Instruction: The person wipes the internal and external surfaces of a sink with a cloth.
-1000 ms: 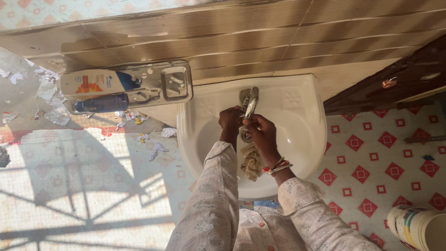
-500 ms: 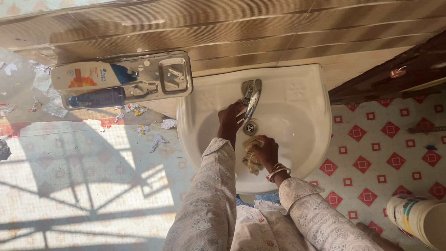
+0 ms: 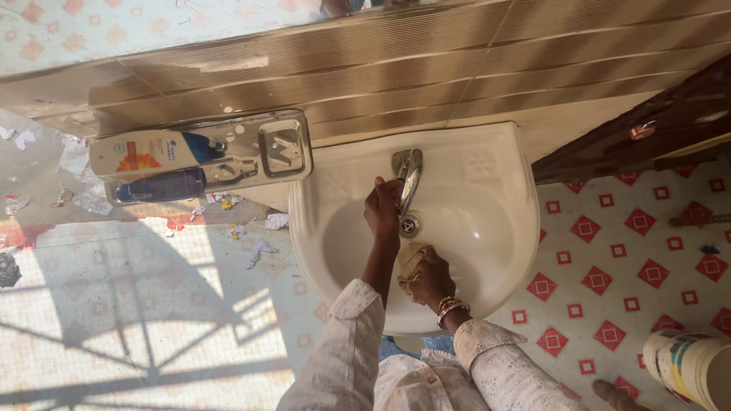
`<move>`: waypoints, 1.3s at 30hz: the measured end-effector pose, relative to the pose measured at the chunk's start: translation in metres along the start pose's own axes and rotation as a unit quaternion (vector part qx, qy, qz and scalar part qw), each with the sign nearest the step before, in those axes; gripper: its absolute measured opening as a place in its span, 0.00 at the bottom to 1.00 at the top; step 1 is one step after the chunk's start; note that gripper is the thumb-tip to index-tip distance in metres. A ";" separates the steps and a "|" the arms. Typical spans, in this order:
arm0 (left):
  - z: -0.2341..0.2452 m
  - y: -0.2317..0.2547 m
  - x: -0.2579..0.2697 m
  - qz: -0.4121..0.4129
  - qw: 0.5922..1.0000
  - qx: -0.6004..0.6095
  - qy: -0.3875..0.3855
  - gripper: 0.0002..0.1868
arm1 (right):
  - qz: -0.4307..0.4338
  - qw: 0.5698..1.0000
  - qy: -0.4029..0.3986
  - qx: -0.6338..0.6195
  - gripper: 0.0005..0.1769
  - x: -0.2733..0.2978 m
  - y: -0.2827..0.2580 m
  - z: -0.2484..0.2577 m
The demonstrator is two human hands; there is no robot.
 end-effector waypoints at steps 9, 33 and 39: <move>-0.041 -0.027 0.025 0.061 0.986 0.118 -0.096 0.43 | -0.078 0.995 -0.028 -0.058 0.15 -0.011 0.044 -0.039; -0.030 -0.047 0.018 0.041 0.932 -0.355 -0.067 0.35 | -0.063 0.678 -0.133 -0.720 0.07 -0.059 0.006 -0.012; 0.027 -0.051 0.044 -0.071 0.970 -0.233 -0.026 0.30 | -0.023 0.733 -0.076 -0.676 0.11 -0.055 -0.012 0.009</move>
Point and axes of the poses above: each hand's wrist, its own x-axis away from the middle knuckle, its own z-axis out of the back of the hand, y = z × x, the point moved 10 cm from there along -x, towards the middle knuckle, and after that the axes turned 12 degrees about x, right-handed, at the moved point
